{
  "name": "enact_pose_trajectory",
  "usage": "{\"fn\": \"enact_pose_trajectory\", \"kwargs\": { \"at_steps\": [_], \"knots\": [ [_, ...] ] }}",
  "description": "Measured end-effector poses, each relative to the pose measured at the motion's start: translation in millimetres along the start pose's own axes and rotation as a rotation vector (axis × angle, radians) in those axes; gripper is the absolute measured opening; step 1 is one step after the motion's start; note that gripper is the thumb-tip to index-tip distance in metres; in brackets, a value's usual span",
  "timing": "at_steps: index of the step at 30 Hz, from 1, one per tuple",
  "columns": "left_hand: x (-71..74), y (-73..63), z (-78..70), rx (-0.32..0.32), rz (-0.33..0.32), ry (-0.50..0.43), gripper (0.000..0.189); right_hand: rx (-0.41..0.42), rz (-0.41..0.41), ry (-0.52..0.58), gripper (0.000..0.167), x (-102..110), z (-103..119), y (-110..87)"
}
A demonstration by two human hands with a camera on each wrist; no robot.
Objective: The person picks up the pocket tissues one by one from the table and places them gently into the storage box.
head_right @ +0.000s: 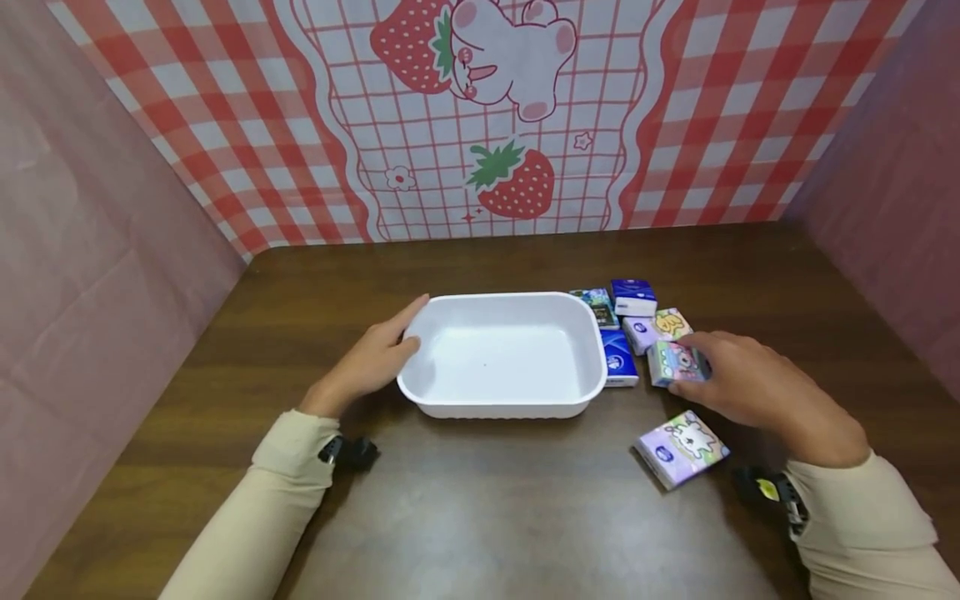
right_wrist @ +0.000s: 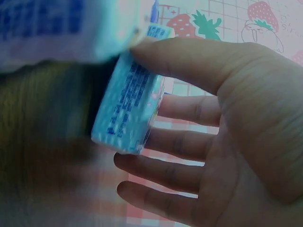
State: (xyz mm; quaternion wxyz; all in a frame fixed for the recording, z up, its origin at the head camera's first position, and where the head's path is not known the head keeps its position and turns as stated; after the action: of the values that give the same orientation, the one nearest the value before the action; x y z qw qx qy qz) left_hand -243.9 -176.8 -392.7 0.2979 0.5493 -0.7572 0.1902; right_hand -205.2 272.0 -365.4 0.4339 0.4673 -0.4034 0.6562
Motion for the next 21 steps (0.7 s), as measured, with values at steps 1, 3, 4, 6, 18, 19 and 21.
{"fn": "enact_pose_trajectory", "kwargs": {
  "at_steps": [1, 3, 4, 6, 18, 19, 21],
  "knots": [
    [-0.2, 0.3, 0.7, 0.0, 0.002, 0.0, 0.061, 0.002, -0.001, 0.004, 0.076, 0.4, -0.1, 0.0],
    [-0.5, 0.4, 1.4, 0.007, 0.003, 0.003, 0.062, -0.001, -0.002, 0.015, 0.078, 1.5, -0.2, -0.3],
    [-0.4, 0.4, 1.4, 0.007, 0.004, 0.003, 0.062, -0.002, -0.004, 0.022, 0.078, 2.0, -0.3, -0.6],
    [-0.1, 0.6, 0.7, 0.007, 0.005, 0.0, 0.062, -0.009, -0.006, 0.028, 0.079, 3.4, -0.7, -0.9],
    [1.1, 0.6, 0.9, 0.013, -0.012, 0.007, 0.062, 0.006, -0.011, 0.028, 0.079, 3.1, -0.6, 0.7],
    [0.7, 0.7, 1.2, 0.009, -0.01, 0.005, 0.062, 0.003, -0.009, 0.025, 0.08, 2.7, -0.9, 0.4],
    [-0.2, 1.0, 1.6, 0.004, -0.007, 0.003, 0.061, -0.004, -0.005, 0.022, 0.08, 1.8, -1.9, -0.5]
  ]
}}
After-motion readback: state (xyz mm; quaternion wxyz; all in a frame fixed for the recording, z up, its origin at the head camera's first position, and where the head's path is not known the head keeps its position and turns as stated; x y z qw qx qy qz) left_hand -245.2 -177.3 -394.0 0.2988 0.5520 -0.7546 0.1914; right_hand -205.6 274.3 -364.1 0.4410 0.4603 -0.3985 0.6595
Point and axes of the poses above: each hand's wrist, its own y-axis towards the middle knuckle, its own x-axis out of the back of the hand, z = x × y, the point moved 2 cm from there along y, towards the middle knuckle, and after that the axes turned 1 degree about -z, right-handed, at the moved point
